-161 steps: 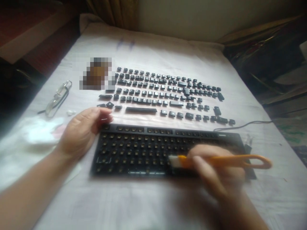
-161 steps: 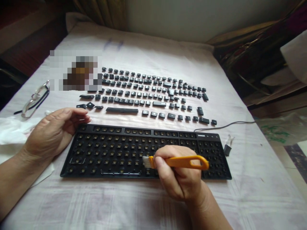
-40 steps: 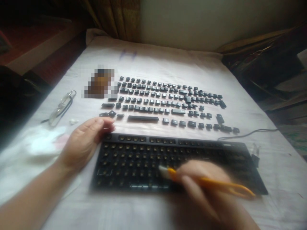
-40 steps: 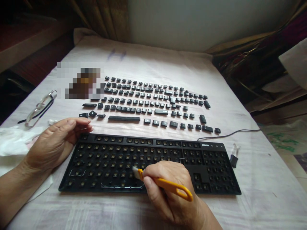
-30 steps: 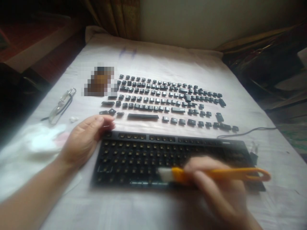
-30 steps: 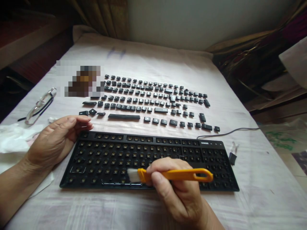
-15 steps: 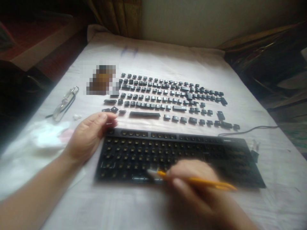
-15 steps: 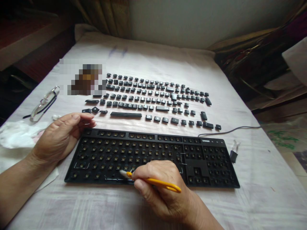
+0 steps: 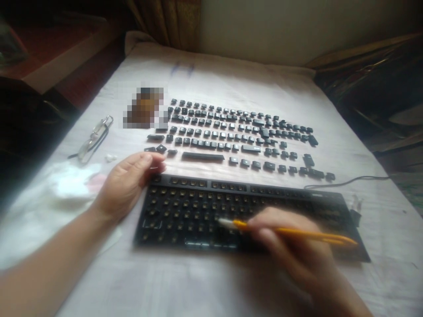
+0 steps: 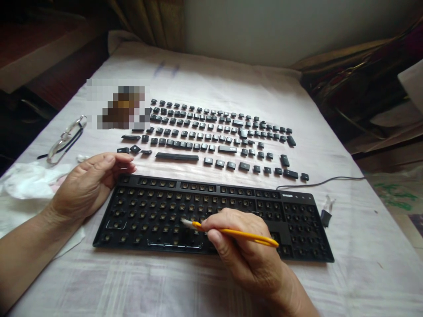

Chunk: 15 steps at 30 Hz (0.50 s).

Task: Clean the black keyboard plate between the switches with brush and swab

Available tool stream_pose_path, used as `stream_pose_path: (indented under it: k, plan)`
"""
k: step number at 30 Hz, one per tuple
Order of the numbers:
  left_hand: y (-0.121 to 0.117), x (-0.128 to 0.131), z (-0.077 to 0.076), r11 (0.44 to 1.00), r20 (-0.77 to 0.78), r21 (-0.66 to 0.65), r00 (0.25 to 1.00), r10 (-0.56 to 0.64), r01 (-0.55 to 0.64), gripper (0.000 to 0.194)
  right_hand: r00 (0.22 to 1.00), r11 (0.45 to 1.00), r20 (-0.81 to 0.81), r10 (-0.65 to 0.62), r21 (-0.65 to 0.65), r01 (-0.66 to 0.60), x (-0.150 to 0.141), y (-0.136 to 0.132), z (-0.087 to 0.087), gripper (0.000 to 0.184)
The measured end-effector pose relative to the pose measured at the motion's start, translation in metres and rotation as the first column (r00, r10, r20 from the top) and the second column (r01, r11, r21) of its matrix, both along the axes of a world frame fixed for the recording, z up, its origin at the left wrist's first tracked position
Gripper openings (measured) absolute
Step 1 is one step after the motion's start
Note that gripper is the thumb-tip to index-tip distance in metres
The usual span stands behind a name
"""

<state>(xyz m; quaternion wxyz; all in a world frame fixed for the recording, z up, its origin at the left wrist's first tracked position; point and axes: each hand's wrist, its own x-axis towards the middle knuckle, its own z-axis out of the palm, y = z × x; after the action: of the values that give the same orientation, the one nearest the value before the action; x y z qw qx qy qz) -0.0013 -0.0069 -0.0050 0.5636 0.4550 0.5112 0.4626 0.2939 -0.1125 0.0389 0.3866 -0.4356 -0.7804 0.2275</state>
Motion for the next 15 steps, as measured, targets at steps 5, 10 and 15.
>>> stream_pose_path:
  k: [5, 10, 15]
  plan:
    - [-0.001, 0.000, -0.001, 1.000, 0.008, 0.014, 1.000, -0.005, 0.004, 0.019, 0.994, 0.998, 0.093, 0.065, -0.007, -0.065, -0.003, 0.004, 0.000, 0.016]
    - [-0.001, 0.000, -0.001, 1.000, 0.010, 0.017, 1.000, -0.014, 0.014, 0.019, 0.990, 0.993, 0.075, 0.117, 0.010, -0.118, -0.009, 0.004, -0.004, 0.026]
    - [-0.001, -0.002, -0.002, 0.999, 0.003, 0.027, 1.000, -0.025, 0.025, 0.019, 0.990, 0.991, 0.047, 0.134, 0.012, -0.134, -0.012, 0.002, -0.008, 0.023]
